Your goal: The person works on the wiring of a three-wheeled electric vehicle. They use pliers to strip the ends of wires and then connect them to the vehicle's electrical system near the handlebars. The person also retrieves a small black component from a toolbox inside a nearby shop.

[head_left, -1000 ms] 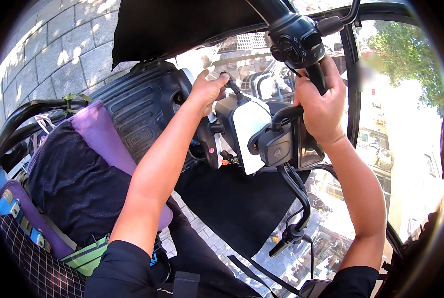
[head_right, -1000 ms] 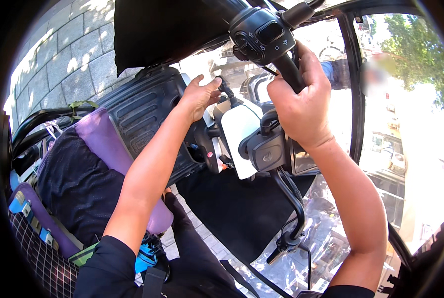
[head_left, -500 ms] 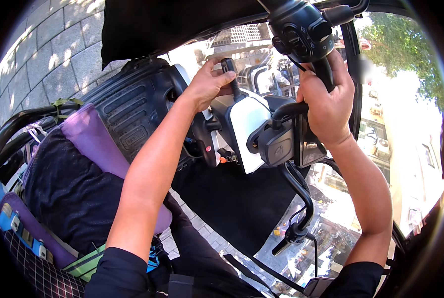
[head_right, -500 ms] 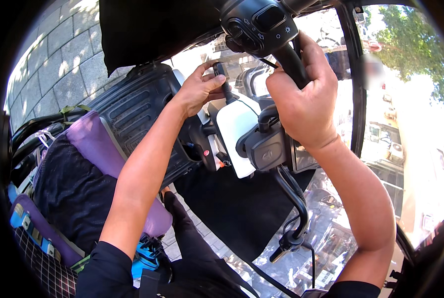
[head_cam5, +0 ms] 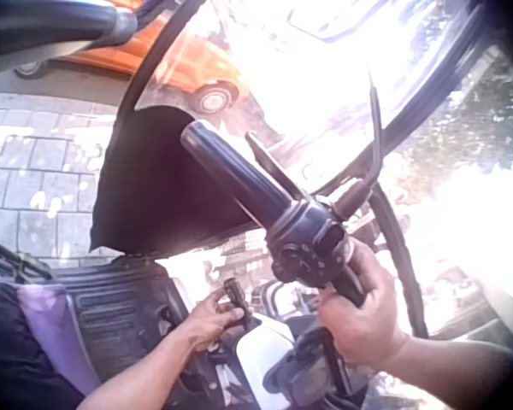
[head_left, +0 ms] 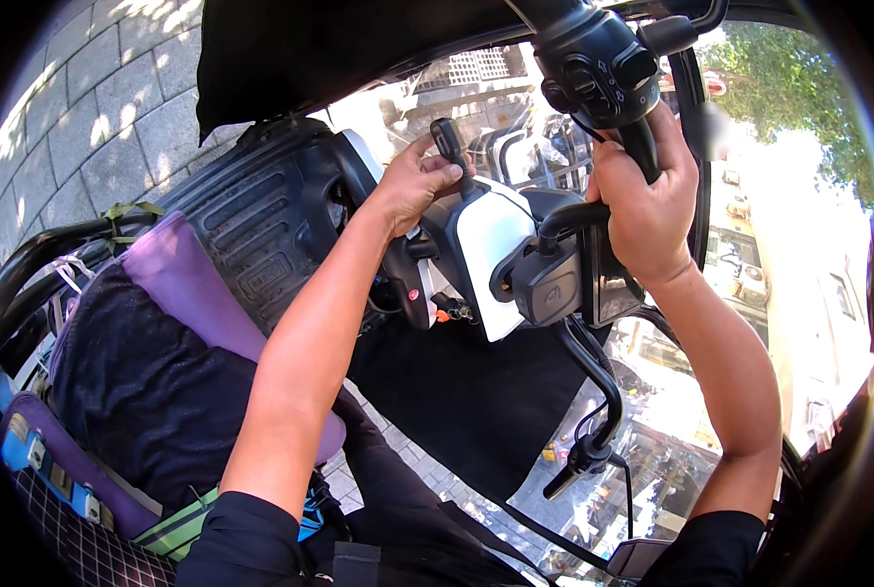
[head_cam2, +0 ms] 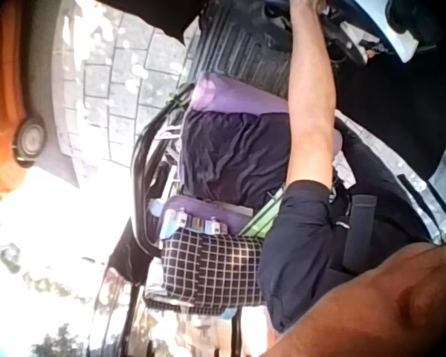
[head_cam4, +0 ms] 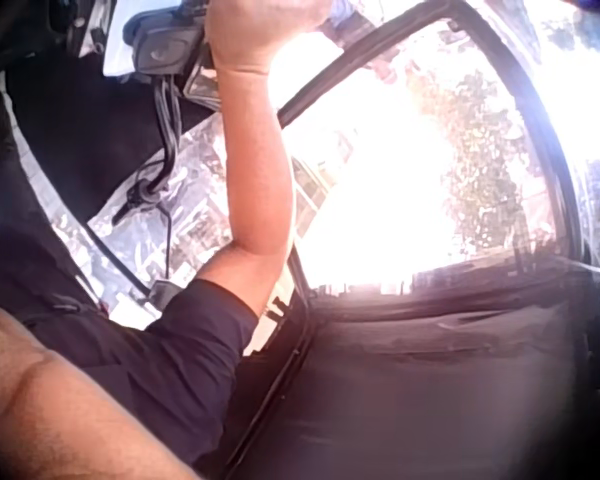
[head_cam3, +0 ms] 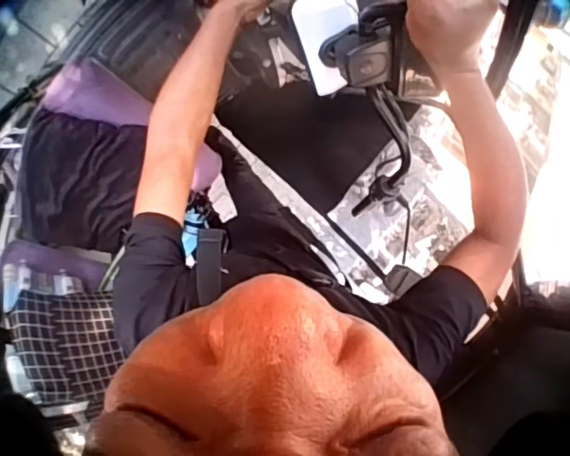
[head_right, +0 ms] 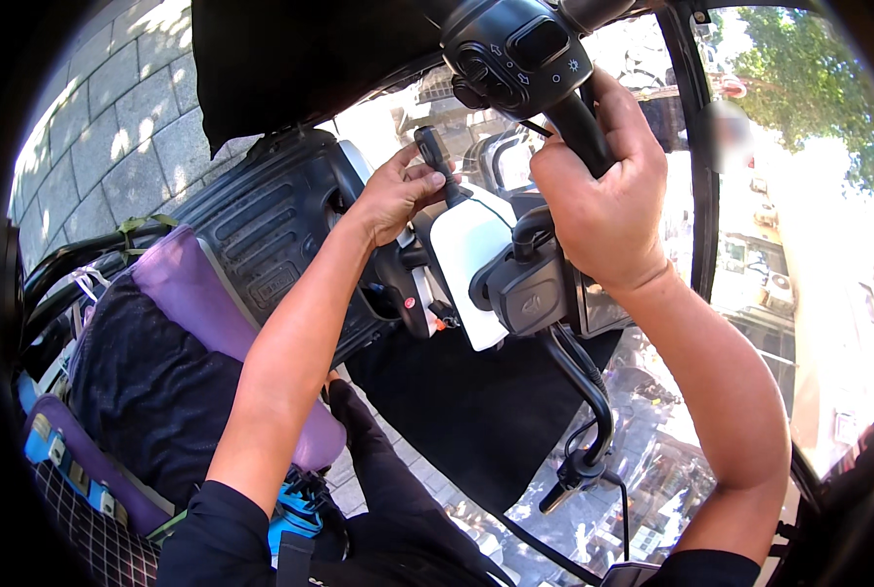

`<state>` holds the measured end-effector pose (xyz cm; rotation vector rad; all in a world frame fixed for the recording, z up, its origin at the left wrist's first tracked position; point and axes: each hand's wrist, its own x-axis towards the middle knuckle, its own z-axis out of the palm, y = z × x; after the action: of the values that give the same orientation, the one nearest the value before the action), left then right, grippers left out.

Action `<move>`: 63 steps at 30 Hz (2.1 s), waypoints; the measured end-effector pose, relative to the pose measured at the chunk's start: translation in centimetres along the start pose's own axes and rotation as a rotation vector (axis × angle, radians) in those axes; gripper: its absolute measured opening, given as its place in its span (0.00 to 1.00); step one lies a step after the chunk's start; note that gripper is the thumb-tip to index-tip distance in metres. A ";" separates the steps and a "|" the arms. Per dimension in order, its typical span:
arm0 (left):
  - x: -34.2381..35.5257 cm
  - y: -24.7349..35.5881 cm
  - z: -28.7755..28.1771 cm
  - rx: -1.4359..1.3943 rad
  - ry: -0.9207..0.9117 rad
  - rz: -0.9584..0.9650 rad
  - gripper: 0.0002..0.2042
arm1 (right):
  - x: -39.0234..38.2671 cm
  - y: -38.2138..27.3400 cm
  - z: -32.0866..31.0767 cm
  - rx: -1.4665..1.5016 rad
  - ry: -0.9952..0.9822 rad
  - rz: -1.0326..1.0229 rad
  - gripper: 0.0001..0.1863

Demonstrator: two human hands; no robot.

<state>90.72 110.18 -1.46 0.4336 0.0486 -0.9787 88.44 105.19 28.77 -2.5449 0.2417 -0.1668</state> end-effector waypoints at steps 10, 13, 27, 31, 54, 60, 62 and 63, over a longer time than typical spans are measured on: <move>-1.1 0.3 1.2 -0.081 0.115 -0.006 0.40 | 0.0 0.3 -0.3 -0.021 -0.014 -0.009 0.27; -0.9 0.2 1.1 -0.093 0.119 -0.012 0.42 | 0.0 0.1 -0.2 -0.021 -0.007 0.000 0.27; -1.3 -0.4 1.1 -0.126 0.107 0.022 0.48 | -0.1 0.3 0.0 0.008 0.002 0.008 0.27; -1.5 -0.5 1.4 -0.162 0.111 0.028 0.47 | -0.1 0.2 -0.1 0.005 -0.005 0.018 0.28; -0.4 -1.3 1.5 -0.225 0.093 -0.001 0.16 | 0.0 0.1 -0.2 0.006 -0.017 0.009 0.27; -0.2 -1.5 1.2 -0.203 0.094 0.003 0.17 | 0.0 0.3 -0.1 -0.001 -0.006 -0.016 0.26; -0.3 -1.2 1.7 -0.188 0.120 0.000 0.17 | 0.0 0.3 -0.2 -0.005 -0.005 -0.013 0.26; -0.4 -1.1 1.9 -0.181 0.134 -0.001 0.18 | 0.0 0.3 -0.2 -0.005 -0.007 -0.012 0.26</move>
<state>89.36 109.26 0.02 0.3320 0.2562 -0.9362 88.37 104.88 28.76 -2.5520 0.2249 -0.1614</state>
